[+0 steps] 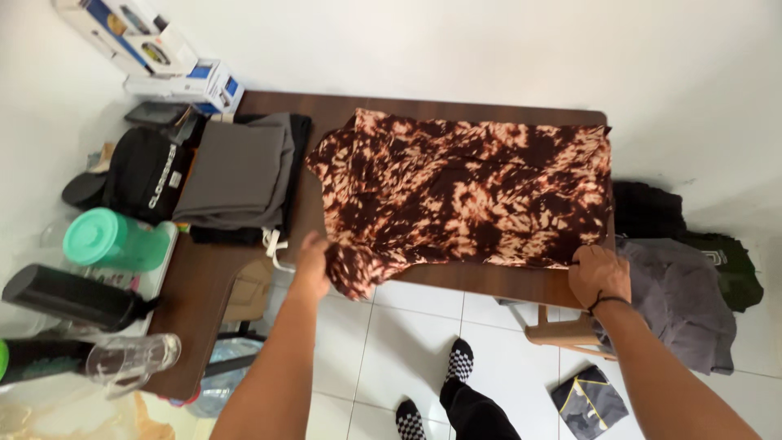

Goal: The person picks up a shirt, spreads it out on a table, and folds the sides and bottom until it is a square.

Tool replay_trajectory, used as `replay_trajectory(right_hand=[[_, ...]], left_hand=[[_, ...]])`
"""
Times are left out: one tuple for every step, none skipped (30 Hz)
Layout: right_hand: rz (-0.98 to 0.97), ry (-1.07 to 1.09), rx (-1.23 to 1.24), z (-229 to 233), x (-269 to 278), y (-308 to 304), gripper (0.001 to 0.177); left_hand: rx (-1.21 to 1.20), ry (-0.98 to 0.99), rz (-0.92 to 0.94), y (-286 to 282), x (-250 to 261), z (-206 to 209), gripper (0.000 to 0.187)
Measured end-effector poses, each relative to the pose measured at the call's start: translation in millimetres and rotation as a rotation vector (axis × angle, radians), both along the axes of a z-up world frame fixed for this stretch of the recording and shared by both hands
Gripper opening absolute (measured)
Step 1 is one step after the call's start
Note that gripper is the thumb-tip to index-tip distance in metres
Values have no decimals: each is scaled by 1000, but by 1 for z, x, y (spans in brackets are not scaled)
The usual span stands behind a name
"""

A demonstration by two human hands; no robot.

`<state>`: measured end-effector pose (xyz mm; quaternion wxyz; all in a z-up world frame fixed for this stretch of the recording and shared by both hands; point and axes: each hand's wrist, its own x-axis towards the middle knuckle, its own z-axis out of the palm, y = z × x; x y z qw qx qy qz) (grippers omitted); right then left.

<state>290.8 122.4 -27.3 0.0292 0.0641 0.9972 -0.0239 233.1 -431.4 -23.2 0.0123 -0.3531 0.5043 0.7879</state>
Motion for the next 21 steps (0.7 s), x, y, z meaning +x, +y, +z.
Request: replay_trajectory(right_hand=[[-64, -33, -84, 4, -12, 4, 23], [-66, -26, -89, 8, -25, 8, 23], [-150, -9, -223, 11, -38, 14, 27], [-235, 10, -354, 12, -53, 21, 32], [-238, 21, -357, 10, -70, 27, 32], [-286, -5, -403, 6, -84, 38, 35], [-334, -31, -449, -2, -97, 48, 38], [-343, -28, -446, -11, -108, 58, 38], [-326, 30, -536, -22, -120, 66, 40], [-306, 82, -627, -33, -130, 72, 44], [-314, 78, -624, -41, -139, 77, 44], [-350, 21, -828, -47, -143, 78, 50], [-385, -37, -1033, -48, -146, 78, 55], [-395, -49, -1028, -45, -145, 77, 55], [-342, -57, -864, -39, -142, 71, 58], [-285, -56, -704, -31, -142, 62, 61], [-290, -59, -703, -25, -141, 51, 61], [-285, -117, -626, -19, -143, 43, 63], [-281, -174, -549, -15, -145, 39, 66], [-289, -174, -548, -15, -143, 39, 66], [-211, -145, -526, -20, -141, 38, 58]], left_hand=[[-1, 6, -7, 4, -18, 13, 29], [48, 66, -39, 6, -37, 25, 24], [97, 126, -71, 8, -57, 33, 22], [95, 136, -76, 12, -80, 36, 22], [197, 206, -71, 15, -104, 37, 23], [302, 268, -67, 21, -126, 35, 25], [304, 271, -75, 25, -148, 33, 25], [303, 215, -34, 29, -167, 30, 33], [301, 158, 6, 34, -185, 27, 43], [303, 151, 1, 40, -196, 22, 43], [154, 130, -34, 47, -206, 17, 47], [2, 103, -67, 51, -209, 13, 56], [1, 90, -70, 55, -212, 11, 56], [-11, 119, -55, 59, -214, 11, 59], [-23, 148, -39, 63, -213, 10, 63], [-22, 144, -44, 65, -212, 11, 63], [-10, 149, -54, 66, -207, 12, 63], [2, 161, -64, 68, -208, 14, 63], [5, 162, -70, 69, -211, 16, 63], [-33, 127, -85, 68, -210, 17, 60], [-71, 92, -100, 69, -212, 17, 57]])
